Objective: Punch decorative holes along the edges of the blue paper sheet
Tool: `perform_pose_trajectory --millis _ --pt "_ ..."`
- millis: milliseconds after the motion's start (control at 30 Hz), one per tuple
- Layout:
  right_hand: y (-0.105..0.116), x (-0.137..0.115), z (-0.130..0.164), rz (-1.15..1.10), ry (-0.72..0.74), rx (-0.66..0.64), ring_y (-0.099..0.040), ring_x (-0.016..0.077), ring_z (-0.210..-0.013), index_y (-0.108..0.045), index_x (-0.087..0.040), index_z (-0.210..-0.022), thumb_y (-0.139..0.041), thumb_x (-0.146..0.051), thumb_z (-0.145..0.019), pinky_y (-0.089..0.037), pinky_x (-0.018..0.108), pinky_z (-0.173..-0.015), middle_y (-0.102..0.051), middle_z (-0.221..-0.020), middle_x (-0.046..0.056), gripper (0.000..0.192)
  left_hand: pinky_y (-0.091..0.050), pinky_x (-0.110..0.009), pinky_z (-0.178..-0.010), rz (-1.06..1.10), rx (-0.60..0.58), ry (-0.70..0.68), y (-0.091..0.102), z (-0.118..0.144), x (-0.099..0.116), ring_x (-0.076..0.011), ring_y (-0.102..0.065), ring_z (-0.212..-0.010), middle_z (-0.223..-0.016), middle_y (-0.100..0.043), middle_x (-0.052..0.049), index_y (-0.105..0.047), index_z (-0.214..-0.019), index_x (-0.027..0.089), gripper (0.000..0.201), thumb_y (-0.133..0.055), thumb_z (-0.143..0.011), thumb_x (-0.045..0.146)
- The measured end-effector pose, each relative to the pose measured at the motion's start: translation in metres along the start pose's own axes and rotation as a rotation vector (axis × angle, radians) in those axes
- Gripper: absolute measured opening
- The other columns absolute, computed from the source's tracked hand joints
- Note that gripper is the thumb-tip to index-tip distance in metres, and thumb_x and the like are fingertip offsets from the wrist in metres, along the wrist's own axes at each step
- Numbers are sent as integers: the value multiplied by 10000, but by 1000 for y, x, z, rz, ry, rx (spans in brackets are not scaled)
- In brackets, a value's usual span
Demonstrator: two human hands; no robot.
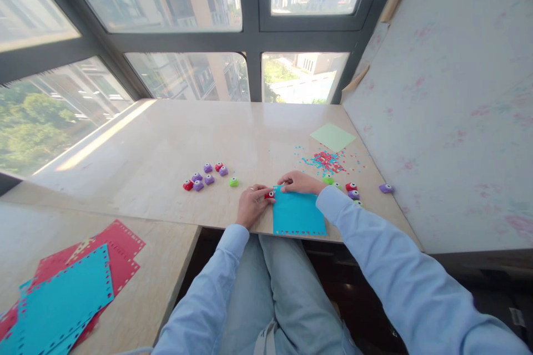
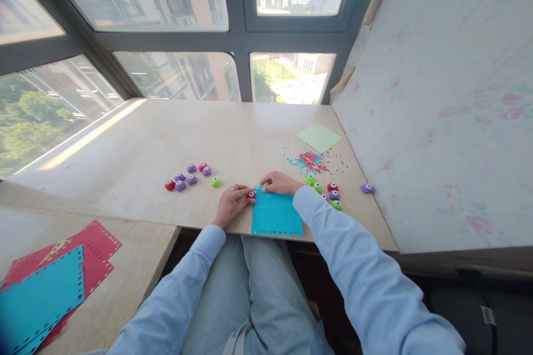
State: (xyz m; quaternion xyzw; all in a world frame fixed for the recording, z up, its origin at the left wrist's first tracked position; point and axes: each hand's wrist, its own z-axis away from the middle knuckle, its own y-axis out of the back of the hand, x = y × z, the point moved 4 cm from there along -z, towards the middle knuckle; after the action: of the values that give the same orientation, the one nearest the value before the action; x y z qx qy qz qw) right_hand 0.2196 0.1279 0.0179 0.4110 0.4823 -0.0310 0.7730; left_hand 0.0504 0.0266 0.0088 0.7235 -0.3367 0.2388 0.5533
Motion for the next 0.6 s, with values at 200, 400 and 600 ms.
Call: perform_pose_trajectory --millis 200,400,600 --pt "-1 -2 -6 -34 1 0 -538 132 -637 -729 -107 -1007 -673 -240 -685 -376 238 -590 -633 -671 -5 353 -518 -302 -789 -25 31 -2 1 0 1 -172 -654 -841 -950 -693 -25 -759 -1032 285 255 -765 -777 275" --pt "-6 -3 -7 -127 -13 -97 -570 131 -648 -712 -104 -1016 -704 -243 -666 -410 234 -604 -668 -716 6 377 -501 -326 -847 -34 28 9 0 1 -1 -189 -650 -910 -1013 -717 -27 -757 -1021 269 231 -752 -790 255" --pt "-1 -6 -9 -70 -19 3 -570 132 -645 -721 -100 -991 -700 -208 -670 -404 237 -598 -658 -706 6 339 -493 -351 -866 -25 26 -22 0 0 1 -201 -650 -928 -1012 -727 -24 -741 -1037 262 257 -767 -781 264"
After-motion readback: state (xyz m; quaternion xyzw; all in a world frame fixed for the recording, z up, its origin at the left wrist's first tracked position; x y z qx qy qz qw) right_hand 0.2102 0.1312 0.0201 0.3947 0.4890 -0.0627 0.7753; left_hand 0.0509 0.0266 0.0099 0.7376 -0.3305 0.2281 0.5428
